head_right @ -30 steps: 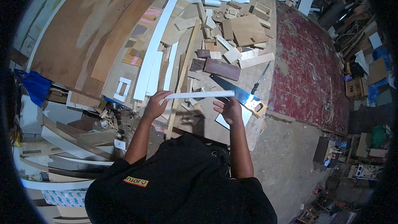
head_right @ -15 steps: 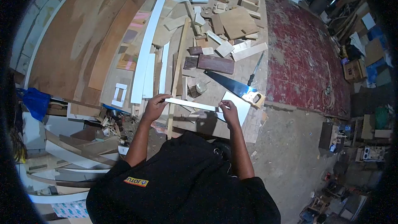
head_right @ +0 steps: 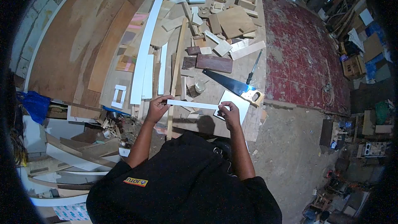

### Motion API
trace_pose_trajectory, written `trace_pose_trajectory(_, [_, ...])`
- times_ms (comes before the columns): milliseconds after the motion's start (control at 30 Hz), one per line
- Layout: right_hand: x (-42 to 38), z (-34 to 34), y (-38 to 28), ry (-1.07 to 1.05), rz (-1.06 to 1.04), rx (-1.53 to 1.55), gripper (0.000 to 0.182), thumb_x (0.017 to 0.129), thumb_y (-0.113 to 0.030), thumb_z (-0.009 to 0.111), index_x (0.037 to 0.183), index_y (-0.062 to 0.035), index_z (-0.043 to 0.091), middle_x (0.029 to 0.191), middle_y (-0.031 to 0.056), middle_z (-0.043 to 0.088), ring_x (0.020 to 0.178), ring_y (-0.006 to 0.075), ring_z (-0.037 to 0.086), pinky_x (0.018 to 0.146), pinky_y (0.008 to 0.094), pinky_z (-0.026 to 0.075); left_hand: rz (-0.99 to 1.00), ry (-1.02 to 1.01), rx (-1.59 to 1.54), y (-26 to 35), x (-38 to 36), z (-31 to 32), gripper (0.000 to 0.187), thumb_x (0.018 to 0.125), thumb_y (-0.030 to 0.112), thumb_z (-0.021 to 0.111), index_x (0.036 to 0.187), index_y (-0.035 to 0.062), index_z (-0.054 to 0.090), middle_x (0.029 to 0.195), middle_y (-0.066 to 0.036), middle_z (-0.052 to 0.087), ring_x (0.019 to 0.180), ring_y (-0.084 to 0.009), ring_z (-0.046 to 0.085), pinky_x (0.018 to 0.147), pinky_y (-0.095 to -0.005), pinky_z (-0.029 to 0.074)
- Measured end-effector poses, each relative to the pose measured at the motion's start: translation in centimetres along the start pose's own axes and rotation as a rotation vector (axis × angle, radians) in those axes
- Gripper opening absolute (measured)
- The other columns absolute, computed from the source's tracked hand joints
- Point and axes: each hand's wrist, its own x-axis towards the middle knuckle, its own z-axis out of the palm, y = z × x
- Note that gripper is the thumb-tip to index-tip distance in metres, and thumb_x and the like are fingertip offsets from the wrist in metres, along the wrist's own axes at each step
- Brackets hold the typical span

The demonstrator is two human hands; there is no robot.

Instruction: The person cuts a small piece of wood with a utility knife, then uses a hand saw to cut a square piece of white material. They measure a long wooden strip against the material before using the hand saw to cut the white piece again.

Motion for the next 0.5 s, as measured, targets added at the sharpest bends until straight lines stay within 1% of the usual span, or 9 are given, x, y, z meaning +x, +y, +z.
trace_pose_trajectory(133, [0.0, 0.2, -0.1, 0.027, -0.025, 0.02, 0.027, 0.09, -0.006, 0.072, 0.112, -0.0008, 0.057, 0.077, 0.0041, 0.061, 0.056, 0.0078, 0.052, 0.061, 0.0309, 0.059, -0.057, -0.025, -0.274, -0.7, 0.0, 0.2, 0.037, 0.093, -0.001, 0.061, 0.13, -0.0057, 0.059, 0.121, -0.015, 0.066, 0.111, -0.0196, 0.065, 0.098, -0.034, 0.054])
trace_pose_trajectory(200, [0.1, 0.3, -0.1, 0.038, -0.06, 0.01, 0.037, 0.09, -0.005, 0.07, 0.123, -0.0012, 0.053, 0.086, 0.0061, 0.063, 0.061, 0.009, 0.058, 0.059, 0.0298, 0.058, -0.202, -0.023, -0.476, -0.9, -0.1, 0.2, 0.035, 0.097, 0.007, 0.061, 0.13, -0.006, 0.058, 0.118, -0.015, 0.067, 0.105, -0.0211, 0.068, 0.094, -0.0364, 0.058])
trace_pose_trajectory(233, [0.0, 0.4, -0.2, 0.039, -0.063, 0.01, 0.037, 0.09, -0.005, 0.07, 0.123, -0.0012, 0.053, 0.086, 0.0061, 0.063, 0.061, 0.009, 0.058, 0.059, 0.0298, 0.058, -0.199, -0.025, -0.476, -1.2, -0.2, 0.2, 0.035, 0.097, 0.007, 0.061, 0.13, -0.006, 0.058, 0.118, -0.015, 0.067, 0.105, -0.0211, 0.068, 0.094, -0.0364, 0.058])
trace_pose_trajectory(300, [-0.1, 0.6, 0.0, 0.136, -0.118, -0.158, 0.053, 0.089, -0.01, 0.073, 0.134, -0.0014, 0.047, 0.103, 0.0136, 0.063, 0.083, 0.0183, 0.066, 0.071, 0.0358, 0.059, -0.269, -0.012, -0.41, -1.4, -0.3, 0.5, 0.037, 0.099, 0.009, 0.059, 0.132, -0.0082, 0.055, 0.119, -0.019, 0.067, 0.108, -0.0248, 0.068, 0.094, -0.0388, 0.059])
trace_pose_trajectory(333, [0.1, 0.8, 0.5, 0.215, -0.258, -0.589, 0.07, 0.086, -0.017, 0.077, 0.144, -0.0032, 0.041, 0.122, 0.0228, 0.057, 0.114, 0.0318, 0.059, 0.092, 0.0447, 0.053, -0.289, 0.015, -0.405, -1.4, -0.4, 0.8, 0.036, 0.099, 0.008, 0.059, 0.131, -0.0081, 0.056, 0.117, -0.018, 0.068, 0.104, -0.024, 0.069, 0.092, -0.037, 0.06])
trace_pose_trajectory(367, [-0.4, 0.7, 1.1, 0.342, -0.427, -0.986, 0.078, 0.082, -0.017, 0.077, 0.148, -0.0042, 0.038, 0.133, 0.0284, 0.049, 0.127, 0.0403, 0.048, 0.105, 0.0489, 0.043, -0.285, 0.012, -0.404, -1.5, -0.4, 1.3, 0.036, 0.099, 0.008, 0.059, 0.131, -0.0081, 0.056, 0.117, -0.018, 0.068, 0.104, -0.024, 0.069, 0.092, -0.037, 0.06])
trace_pose_trajectory(433, [-2.7, 3.3, -0.8, 0.354, -0.488, -1.255, 0.079, 0.079, -0.009, 0.074, 0.149, -0.0047, 0.038, 0.136, 0.03, 0.045, 0.124, 0.0432, 0.048, 0.102, 0.0498, 0.044, -0.275, 0.031, -0.338, -1.1, -0.3, 2.7, 0.031, 0.098, 0.007, 0.061, 0.126, -0.0068, 0.061, 0.112, -0.016, 0.069, 0.102, -0.0217, 0.069, 0.089, -0.0351, 0.061])
trace_pose_trajectory(467, [-3.5, 4.4, -1.8, 0.261, -0.54, -1.346, 0.081, 0.077, -0.003, 0.07, 0.151, -0.0061, 0.037, 0.132, 0.0288, 0.049, 0.117, 0.0428, 0.051, 0.101, 0.0494, 0.043, -0.261, 0.013, -0.314, -0.7, -0.2, 3.4, 0.03, 0.097, 0.005, 0.062, 0.125, -0.0058, 0.063, 0.111, -0.015, 0.069, 0.102, -0.0203, 0.069, 0.089, -0.0339, 0.061])
trace_pose_trajectory(500, [-3.7, 5.0, -2.0, 0.09, -0.565, -1.411, 0.081, 0.076, -0.005, 0.068, 0.152, -0.0086, 0.037, 0.118, 0.0263, 0.059, 0.108, 0.0406, 0.058, 0.093, 0.0493, 0.048, -0.264, 0.013, -0.314, -0.2, -0.1, 4.3, 0.03, 0.097, 0.005, 0.062, 0.125, -0.0058, 0.063, 0.111, -0.015, 0.069, 0.102, -0.0203, 0.069, 0.089, -0.0339, 0.061])
